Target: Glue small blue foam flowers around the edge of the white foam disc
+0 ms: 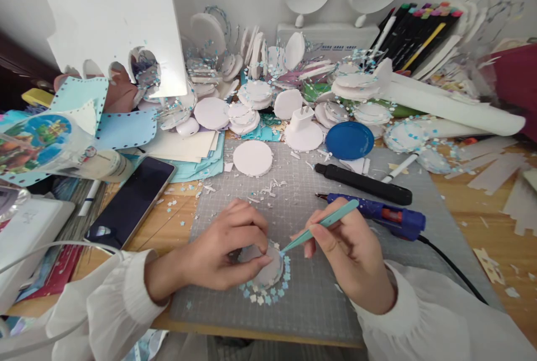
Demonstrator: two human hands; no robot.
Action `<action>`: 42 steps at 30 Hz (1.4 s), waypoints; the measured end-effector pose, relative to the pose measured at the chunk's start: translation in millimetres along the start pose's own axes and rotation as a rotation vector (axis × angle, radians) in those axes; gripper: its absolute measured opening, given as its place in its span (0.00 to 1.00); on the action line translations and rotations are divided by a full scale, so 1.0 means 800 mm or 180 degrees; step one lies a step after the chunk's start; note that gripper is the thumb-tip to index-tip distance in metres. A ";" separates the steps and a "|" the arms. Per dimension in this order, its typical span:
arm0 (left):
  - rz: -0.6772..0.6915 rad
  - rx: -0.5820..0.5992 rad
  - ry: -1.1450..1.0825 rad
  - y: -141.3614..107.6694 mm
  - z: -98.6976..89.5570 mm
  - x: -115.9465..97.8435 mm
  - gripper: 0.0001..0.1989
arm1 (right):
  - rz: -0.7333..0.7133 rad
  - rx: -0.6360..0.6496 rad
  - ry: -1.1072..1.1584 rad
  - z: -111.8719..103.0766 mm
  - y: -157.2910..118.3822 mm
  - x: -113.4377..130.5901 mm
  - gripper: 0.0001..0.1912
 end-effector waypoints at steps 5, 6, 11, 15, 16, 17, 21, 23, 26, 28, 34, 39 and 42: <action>0.0008 -0.0081 -0.0006 0.000 -0.003 -0.002 0.02 | -0.0052 0.0026 -0.0017 0.001 -0.001 0.003 0.03; 0.0024 -0.0085 -0.0008 0.000 -0.003 -0.003 0.03 | -0.0049 0.0029 -0.0015 0.001 -0.001 0.003 0.03; 0.0036 -0.0079 -0.0002 -0.002 -0.002 -0.002 0.03 | -0.0026 0.0031 0.0051 0.000 -0.001 0.003 0.02; 0.0038 -0.0088 0.0030 -0.001 -0.001 -0.001 0.03 | 0.0100 -0.0005 0.0183 -0.003 0.001 -0.002 0.02; 0.0041 -0.0095 0.0038 -0.001 -0.002 -0.001 0.03 | 0.0125 -0.0026 0.0215 -0.004 0.001 -0.003 0.02; 0.0048 -0.0107 0.0045 -0.001 -0.002 -0.001 0.03 | 0.0144 -0.0045 0.0251 -0.005 0.001 -0.004 0.02; 0.0075 -0.0154 0.0071 0.000 -0.004 -0.003 0.02 | 0.0226 -0.0083 0.0403 -0.006 0.002 -0.009 0.03; 0.0090 -0.0156 0.0075 0.000 -0.005 -0.004 0.02 | 0.0269 -0.0085 0.0442 -0.006 0.002 -0.011 0.03; 0.0105 -0.0157 0.0070 0.000 -0.005 -0.005 0.02 | 0.0285 -0.0071 0.0419 -0.004 0.002 -0.010 0.03; 0.0114 -0.0162 0.0065 0.000 -0.006 -0.005 0.03 | 0.0288 -0.0055 0.0383 -0.003 0.002 -0.008 0.04; 0.0135 -0.0175 0.0027 0.000 -0.006 -0.004 0.04 | 0.0345 0.0000 0.0374 -0.001 0.001 -0.008 0.04; 0.0128 -0.0170 -0.0014 -0.003 -0.005 -0.003 0.05 | 0.0382 -0.0007 0.0331 -0.001 0.002 -0.011 0.05; 0.0142 -0.0180 0.0008 -0.003 -0.006 -0.004 0.05 | 0.0434 -0.0020 0.0407 -0.001 0.002 -0.014 0.06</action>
Point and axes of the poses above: each hand's wrist, its own y-axis towards the middle knuckle, its own z-axis out of the palm, x = y × z, the point moved 8 cm from there along y, towards the middle knuckle, and after that the axes turned 11 degrees about y, right-handed, at the moved point
